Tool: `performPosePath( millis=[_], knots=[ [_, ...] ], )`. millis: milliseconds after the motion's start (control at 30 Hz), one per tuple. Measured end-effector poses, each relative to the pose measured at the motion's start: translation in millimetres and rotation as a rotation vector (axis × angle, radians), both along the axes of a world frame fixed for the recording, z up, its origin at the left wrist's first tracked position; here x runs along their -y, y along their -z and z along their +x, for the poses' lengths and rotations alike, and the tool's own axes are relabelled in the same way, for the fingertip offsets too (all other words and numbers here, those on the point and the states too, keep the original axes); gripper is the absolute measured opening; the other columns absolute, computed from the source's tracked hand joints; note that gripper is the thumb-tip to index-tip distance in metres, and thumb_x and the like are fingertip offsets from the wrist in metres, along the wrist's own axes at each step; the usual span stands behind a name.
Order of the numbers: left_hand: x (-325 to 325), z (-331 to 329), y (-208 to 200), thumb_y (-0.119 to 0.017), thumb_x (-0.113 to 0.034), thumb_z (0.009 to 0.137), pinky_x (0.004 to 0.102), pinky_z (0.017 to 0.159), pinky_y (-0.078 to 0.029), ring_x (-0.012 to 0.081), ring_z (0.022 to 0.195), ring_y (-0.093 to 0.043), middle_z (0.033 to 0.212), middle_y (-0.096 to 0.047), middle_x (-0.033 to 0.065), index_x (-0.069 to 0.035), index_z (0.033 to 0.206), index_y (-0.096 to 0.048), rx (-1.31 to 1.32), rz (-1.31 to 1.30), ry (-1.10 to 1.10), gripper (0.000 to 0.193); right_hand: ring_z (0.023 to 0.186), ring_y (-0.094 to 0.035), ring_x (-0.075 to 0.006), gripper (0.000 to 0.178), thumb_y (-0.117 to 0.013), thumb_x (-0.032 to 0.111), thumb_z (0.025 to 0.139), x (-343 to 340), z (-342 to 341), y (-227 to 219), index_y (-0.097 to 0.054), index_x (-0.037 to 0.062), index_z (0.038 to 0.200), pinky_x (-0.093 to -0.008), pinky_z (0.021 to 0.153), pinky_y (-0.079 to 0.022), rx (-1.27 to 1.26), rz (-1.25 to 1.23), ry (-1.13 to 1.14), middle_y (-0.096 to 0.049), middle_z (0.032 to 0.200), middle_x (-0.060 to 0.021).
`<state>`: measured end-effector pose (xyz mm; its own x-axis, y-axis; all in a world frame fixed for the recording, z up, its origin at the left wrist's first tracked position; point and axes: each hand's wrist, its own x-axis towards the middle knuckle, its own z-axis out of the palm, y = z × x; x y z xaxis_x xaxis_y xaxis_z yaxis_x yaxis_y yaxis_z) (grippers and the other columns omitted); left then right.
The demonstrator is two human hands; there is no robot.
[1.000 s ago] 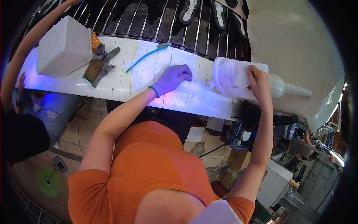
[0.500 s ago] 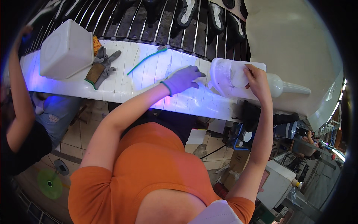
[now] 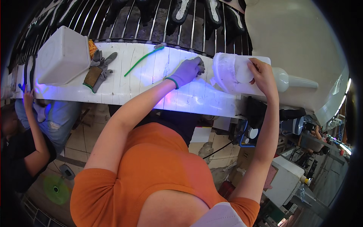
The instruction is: The worker is applying adhesive and finishing shoe components in a manufacturing setting.
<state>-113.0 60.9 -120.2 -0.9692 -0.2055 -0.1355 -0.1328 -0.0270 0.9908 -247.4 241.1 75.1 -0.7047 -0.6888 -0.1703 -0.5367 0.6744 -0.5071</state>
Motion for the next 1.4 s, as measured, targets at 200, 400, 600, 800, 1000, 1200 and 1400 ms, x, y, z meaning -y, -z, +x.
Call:
performPosePath(
  millis=[200, 400, 600, 800, 1000, 1200, 1400],
  knots=[
    [27.0, 16.3, -1.4, -0.054, -0.007, 0.092, 0.0278, 0.067, -0.057, 0.0166, 0.075, -0.066, 0.083, -0.064, 0.0117, 0.002, 0.095, -0.055, -0.053, 0.376, -0.146, 0.009, 0.053, -0.057, -0.0145, 0.025, -0.053, 0.014, 0.093, -0.9, -2.1, -1.0, -0.061, -0.0069, 0.105, -0.0288, 0.051, -0.047, 0.015, -0.006, 0.003, -0.059, 0.070, -0.0102],
    [33.9, 33.2, -12.4, -0.066, -0.013, 0.085, 0.0303, 0.075, -0.054, 0.0179, 0.082, -0.065, 0.091, -0.063, 0.0083, -0.002, 0.106, -0.062, -0.077, 0.095, -0.043, 0.024, 0.050, -0.052, -0.0101, 0.026, -0.053, 0.015, 0.095, -1.3, -5.2, -0.3, -0.061, -0.0071, 0.107, -0.0261, 0.047, -0.045, 0.063, -0.020, -0.002, -0.056, 0.068, -0.0060],
    [14.6, 17.7, 0.0, -0.066, -0.015, 0.080, 0.0380, 0.086, -0.047, 0.0290, 0.098, -0.058, 0.099, -0.058, 0.0097, -0.009, 0.100, -0.066, -0.257, -0.733, 0.312, 0.020, 0.050, -0.052, -0.0105, 0.026, -0.053, 0.015, 0.095, -1.4, -4.9, -0.4, -0.061, -0.0070, 0.106, -0.0262, 0.047, -0.044, 0.062, -0.041, 0.002, -0.057, 0.068, -0.0064],
    [25.2, 20.9, -7.8, -0.062, -0.012, 0.085, 0.0326, 0.072, -0.051, 0.0213, 0.079, -0.063, 0.088, -0.064, 0.0087, -0.003, 0.090, -0.060, -0.104, -0.285, 0.164, 0.010, 0.051, -0.058, -0.0147, 0.025, -0.051, 0.015, 0.094, -0.7, -0.1, -5.2, -0.062, -0.0063, 0.102, -0.0280, 0.050, -0.047, 0.052, -0.039, -0.005, -0.059, 0.068, -0.0099],
    [48.1, 33.5, -16.9, -0.060, -0.014, 0.089, 0.0254, 0.067, -0.052, 0.0117, 0.074, -0.064, 0.084, -0.067, 0.0073, -0.001, 0.100, -0.062, -0.028, 0.117, -0.182, 0.017, 0.050, -0.054, -0.0125, 0.025, -0.052, 0.016, 0.095, -2.9, -3.0, -3.4, -0.061, -0.0064, 0.104, -0.0272, 0.049, -0.045, 0.060, -0.053, -0.008, -0.058, 0.067, -0.0082],
    [-7.0, 15.2, -9.3, -0.067, -0.018, 0.081, 0.0366, 0.084, -0.050, 0.0278, 0.092, -0.063, 0.098, -0.064, 0.0128, -0.008, 0.116, -0.064, -0.160, -0.563, 0.257, 0.036, 0.049, -0.051, -0.0105, 0.027, -0.053, 0.016, 0.096, -3.8, -3.3, -2.3, -0.061, -0.0067, 0.106, -0.0260, 0.048, -0.044, 0.065, -0.050, -0.001, -0.058, 0.068, -0.0069],
    [-32.8, -10.3, 5.7, -0.064, -0.018, 0.081, 0.0400, 0.084, -0.049, 0.0313, 0.094, -0.060, 0.098, -0.060, 0.0146, -0.006, 0.097, -0.066, -0.171, -0.653, 0.208, 0.020, 0.049, -0.052, -0.0103, 0.026, -0.053, 0.016, 0.095, -4.6, -2.7, -3.8, -0.061, -0.0067, 0.106, -0.0259, 0.047, -0.044, 0.049, -0.051, -0.011, -0.058, 0.067, -0.0068]
  ],
)
